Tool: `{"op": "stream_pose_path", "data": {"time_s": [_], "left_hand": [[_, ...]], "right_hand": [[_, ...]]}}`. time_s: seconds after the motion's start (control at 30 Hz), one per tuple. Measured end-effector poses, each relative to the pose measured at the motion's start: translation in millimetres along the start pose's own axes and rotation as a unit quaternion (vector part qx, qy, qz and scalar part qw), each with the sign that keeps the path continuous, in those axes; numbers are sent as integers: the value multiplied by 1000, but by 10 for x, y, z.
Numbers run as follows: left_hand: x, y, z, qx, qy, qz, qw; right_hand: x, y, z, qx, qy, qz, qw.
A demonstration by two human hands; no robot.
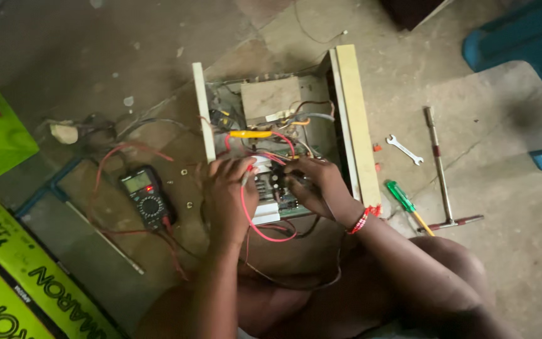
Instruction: The person is testing an electronic device using a multimeter. They are connecting the multimeter probes to various points on the circuit board and observing the readings.
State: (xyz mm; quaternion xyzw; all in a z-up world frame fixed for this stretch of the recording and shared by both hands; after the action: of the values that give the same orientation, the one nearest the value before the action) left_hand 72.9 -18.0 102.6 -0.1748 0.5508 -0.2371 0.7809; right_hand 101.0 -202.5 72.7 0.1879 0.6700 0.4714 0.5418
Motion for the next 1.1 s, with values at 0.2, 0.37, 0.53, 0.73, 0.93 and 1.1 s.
{"op": "stream_pose_path", "data": {"time_s": [0.2,0.37,0.53,0.73,0.93,1.1], "left_hand": [[73,91,-73,-15,4,-31,999],[92,123,-140,-8,-18,-1,1000],[123,172,-157,-31,-18,-22,999],[159,223,-180,-43,-8,-28,999],[151,216,-176,-61,21,-8,998],[78,184,-143,-56,2,3,998]], "right_hand": [[173,-322,-67,147,13,231,962],[42,-85,-31,40,1,-59,997],[81,-10,-35,56,5,-59,997],[90,-38,-48,77,7,-36,996],[111,-118,-60,91,-1,-49,995],[99,-196,-97,137,-7,-76,988]]}}
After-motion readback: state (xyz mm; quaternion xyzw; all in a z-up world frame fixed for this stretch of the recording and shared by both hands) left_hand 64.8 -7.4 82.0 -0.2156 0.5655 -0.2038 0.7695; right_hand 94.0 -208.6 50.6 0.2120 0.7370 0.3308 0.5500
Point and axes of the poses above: each hand's wrist, its own z-axis towards the middle knuckle, its own x-axis out of the palm, y = z × x, the point moved 7 cm from there along z, towards the middle knuckle, and after that the axes turned 4 degrees about x, right-handed, at the moved point
